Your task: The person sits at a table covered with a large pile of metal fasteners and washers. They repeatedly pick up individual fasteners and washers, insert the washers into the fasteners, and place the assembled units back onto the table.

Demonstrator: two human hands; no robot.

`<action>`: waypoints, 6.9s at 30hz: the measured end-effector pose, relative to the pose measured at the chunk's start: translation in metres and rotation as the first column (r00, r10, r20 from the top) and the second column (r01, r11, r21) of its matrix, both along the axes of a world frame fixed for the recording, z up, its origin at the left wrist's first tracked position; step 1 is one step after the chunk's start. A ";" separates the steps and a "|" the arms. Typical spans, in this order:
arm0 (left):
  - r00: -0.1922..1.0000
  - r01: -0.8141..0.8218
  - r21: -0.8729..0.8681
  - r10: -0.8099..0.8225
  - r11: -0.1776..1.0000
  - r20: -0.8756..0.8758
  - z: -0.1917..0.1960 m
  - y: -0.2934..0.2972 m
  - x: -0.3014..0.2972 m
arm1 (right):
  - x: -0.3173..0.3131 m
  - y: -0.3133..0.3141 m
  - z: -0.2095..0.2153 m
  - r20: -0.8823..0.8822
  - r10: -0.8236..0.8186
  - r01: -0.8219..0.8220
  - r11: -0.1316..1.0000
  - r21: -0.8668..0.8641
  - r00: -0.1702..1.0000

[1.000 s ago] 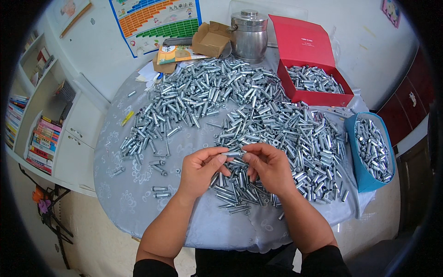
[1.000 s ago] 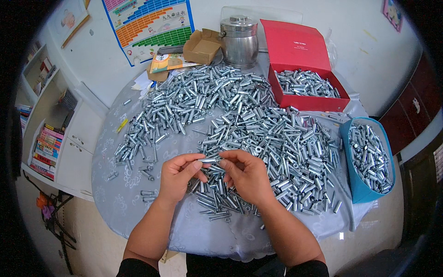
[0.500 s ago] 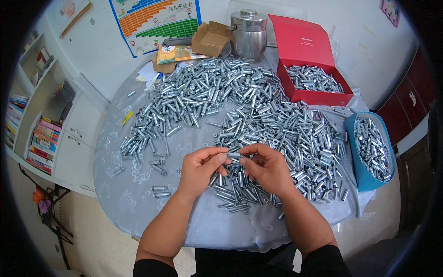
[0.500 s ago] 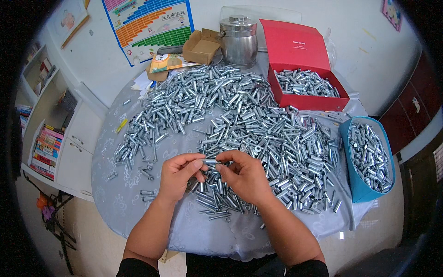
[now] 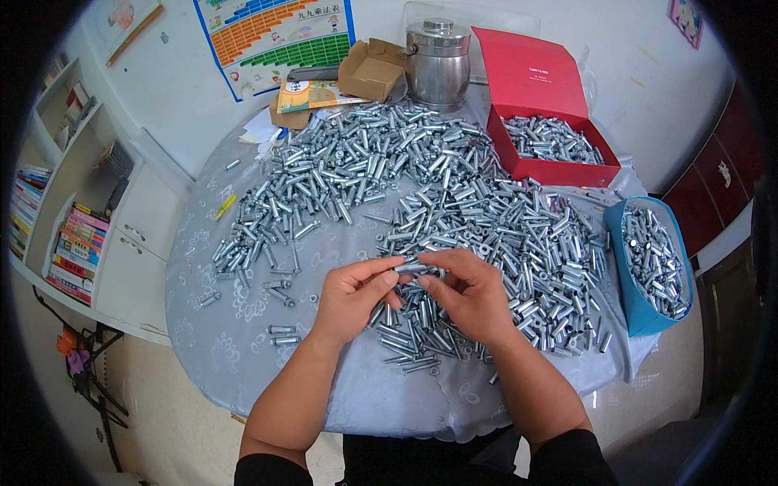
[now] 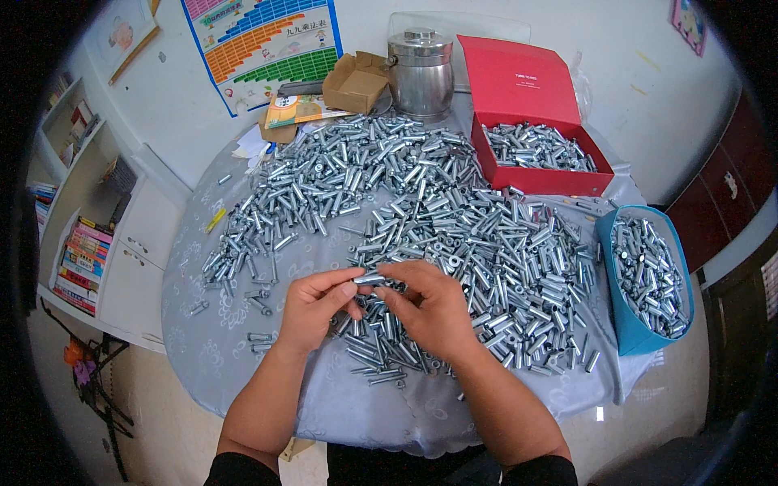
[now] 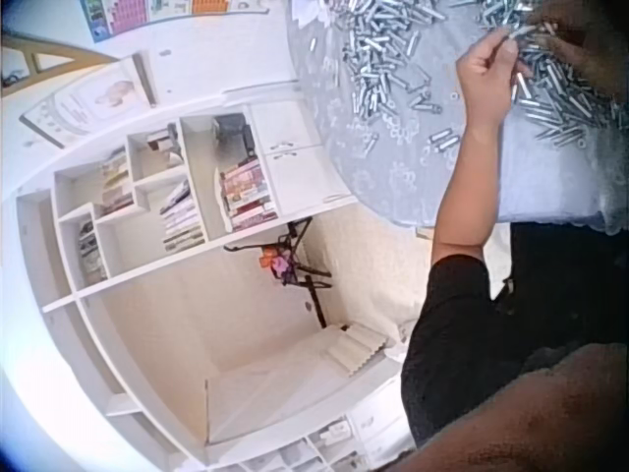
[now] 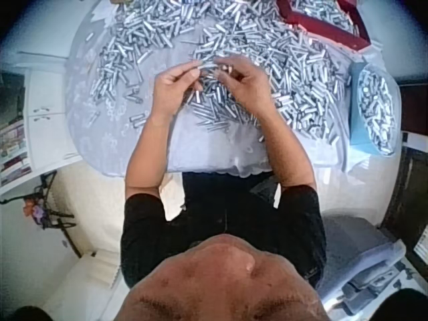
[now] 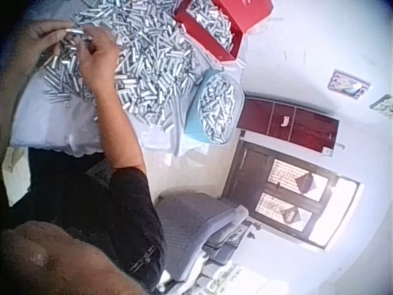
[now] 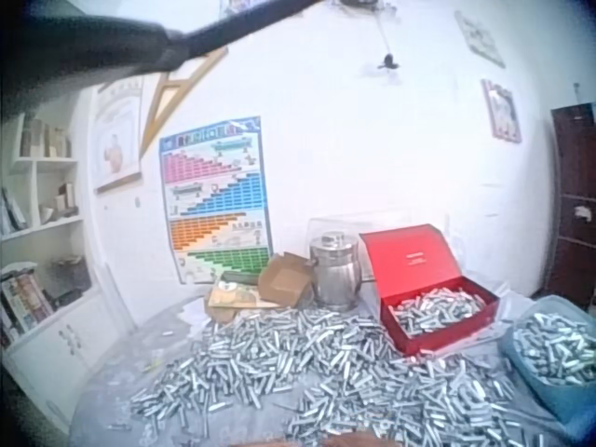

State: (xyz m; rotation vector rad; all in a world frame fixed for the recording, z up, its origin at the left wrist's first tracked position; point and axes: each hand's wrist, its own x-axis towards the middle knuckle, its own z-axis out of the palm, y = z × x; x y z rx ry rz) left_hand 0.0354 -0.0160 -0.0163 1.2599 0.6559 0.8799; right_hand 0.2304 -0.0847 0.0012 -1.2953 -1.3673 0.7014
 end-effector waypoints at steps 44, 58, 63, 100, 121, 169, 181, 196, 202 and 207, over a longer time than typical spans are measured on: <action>0.494 -0.053 0.711 0.637 0.701 -0.592 -0.001 0.020 -0.021 | 0.001 0.005 -0.006 -0.060 -0.181 0.182 0.983 0.013 0.982; 0.237 0.142 0.727 0.690 0.672 -0.684 -0.002 0.091 -0.004 | 0.000 0.007 -0.008 -0.009 -0.160 0.160 0.987 0.007 0.987; 0.230 0.166 0.739 0.703 0.653 -0.673 0.001 0.104 0.001 | -0.001 0.007 -0.006 0.014 -0.161 0.161 0.987 0.010 0.987; 0.996 0.027 -0.188 -0.010 0.982 0.091 0.012 0.005 0.013 | -0.002 0.001 0.004 0.081 0.011 -0.016 0.999 0.050 0.997; 0.952 -0.157 0.303 0.226 0.940 -0.206 0.000 -0.002 0.014 | -0.002 0.002 0.003 0.145 -0.027 0.025 1.000 0.016 0.989; 0.995 -0.100 0.029 0.100 0.995 -0.008 0.007 -0.003 0.012 | -0.002 0.003 -0.003 -0.291 -0.036 -0.005 0.991 -0.137 0.956; 0.993 -0.116 0.079 0.119 0.990 -0.025 0.008 -0.004 0.015 | 0.000 0.003 -0.004 -0.330 -0.005 -0.044 0.989 -0.140 0.944; 0.992 -0.125 0.101 0.127 0.987 -0.010 0.005 -0.003 0.015 | 0.000 0.003 -0.005 -0.342 -0.004 -0.039 0.992 -0.120 0.940; 0.992 -0.124 0.085 0.126 0.989 -0.018 0.006 -0.004 0.015 | 0.002 0.003 -0.002 -0.355 -0.016 -0.053 0.982 -0.182 0.935; 0.992 -0.123 0.082 0.126 0.989 -0.032 0.006 -0.004 0.016 | 0.005 0.004 -0.002 -0.332 0.001 -0.090 0.963 -0.253 0.943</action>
